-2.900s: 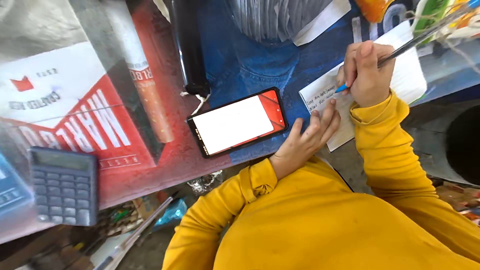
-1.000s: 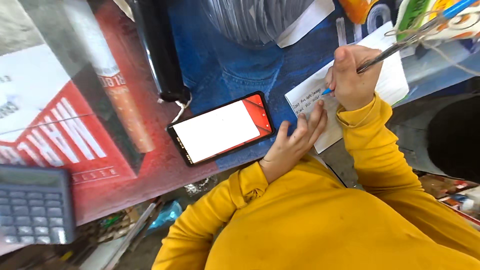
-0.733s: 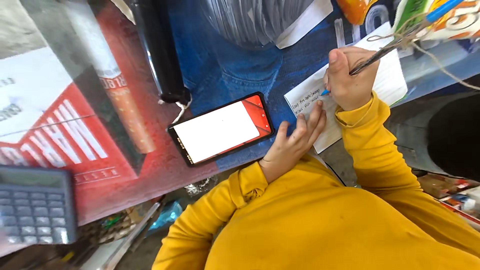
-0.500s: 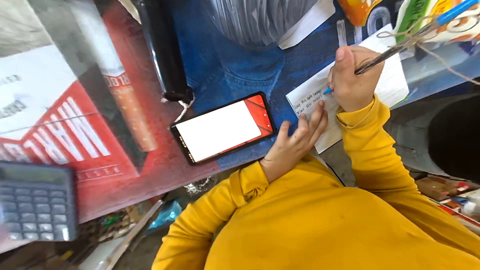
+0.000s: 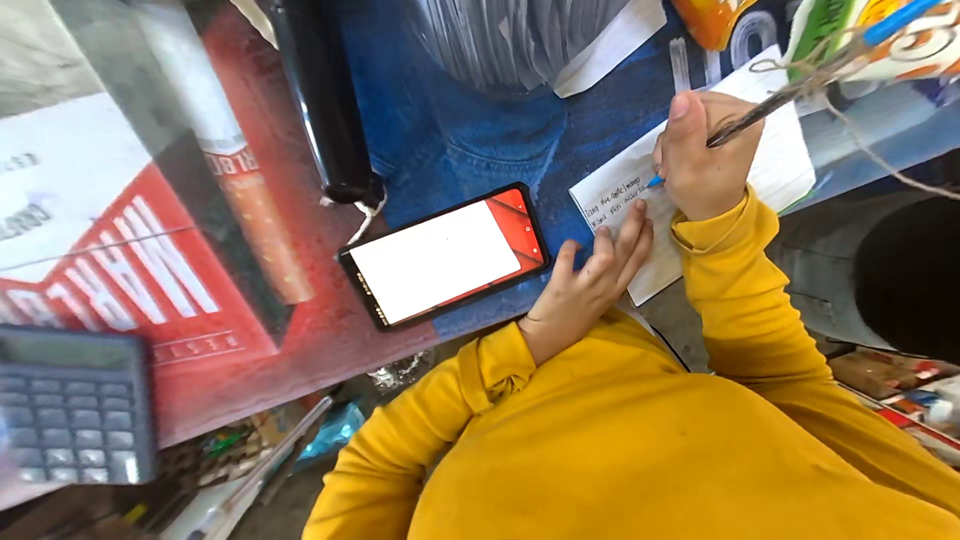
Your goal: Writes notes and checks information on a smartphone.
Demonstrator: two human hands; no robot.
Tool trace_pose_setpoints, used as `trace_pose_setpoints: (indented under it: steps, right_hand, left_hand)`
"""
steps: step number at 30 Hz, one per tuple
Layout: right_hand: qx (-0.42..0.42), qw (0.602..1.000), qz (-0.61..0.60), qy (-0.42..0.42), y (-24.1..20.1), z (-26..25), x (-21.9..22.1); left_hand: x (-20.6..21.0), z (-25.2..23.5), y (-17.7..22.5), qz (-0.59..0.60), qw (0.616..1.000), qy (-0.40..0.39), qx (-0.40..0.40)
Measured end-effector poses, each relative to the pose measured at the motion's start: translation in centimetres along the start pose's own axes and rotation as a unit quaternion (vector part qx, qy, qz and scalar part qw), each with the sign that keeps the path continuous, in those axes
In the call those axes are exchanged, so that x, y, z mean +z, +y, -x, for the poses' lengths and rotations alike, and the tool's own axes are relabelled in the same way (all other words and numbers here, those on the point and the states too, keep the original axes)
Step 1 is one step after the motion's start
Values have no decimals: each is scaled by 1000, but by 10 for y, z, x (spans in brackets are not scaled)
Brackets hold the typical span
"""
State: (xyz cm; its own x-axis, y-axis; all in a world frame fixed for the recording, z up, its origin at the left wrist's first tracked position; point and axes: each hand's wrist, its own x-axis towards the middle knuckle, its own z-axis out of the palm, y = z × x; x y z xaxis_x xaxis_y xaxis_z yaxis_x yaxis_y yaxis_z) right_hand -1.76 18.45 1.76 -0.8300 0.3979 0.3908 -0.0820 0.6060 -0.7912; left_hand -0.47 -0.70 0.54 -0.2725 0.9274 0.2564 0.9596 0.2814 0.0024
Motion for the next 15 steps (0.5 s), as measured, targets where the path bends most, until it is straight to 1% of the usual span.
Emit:
trace_pose_setpoints:
  steps: [2, 4, 6, 8, 10, 12, 15]
  right_hand:
    - [-15, 1000, 13, -8, 1, 0, 0]
    - [-38, 999, -13, 0, 3, -1, -2]
    - [-108, 994, -35, 2, 5, -1, -4]
    - [-201, 980, 1, 1, 6, 1, -5]
    - [-267, 963, 48, 3, 8, 3, -5]
    - [-291, 954, 74, 11, 8, 4, -3]
    - [-296, 952, 80, 10, 8, 5, -2]
  left_hand:
    - [1, 0, 0, 1, 1000, -1, 1]
    - [3, 1, 1, 10, 1000, 4, -3]
    - [6, 2, 2, 16, 1000, 12, -5]
    - [7, 2, 3, 19, 1000, 23, -9]
    - [7, 1, 2, 24, 999, 35, -12]
    - [8, 2, 3, 31, 998, 44, -19]
    - [6, 1, 3, 29, 999, 39, -18]
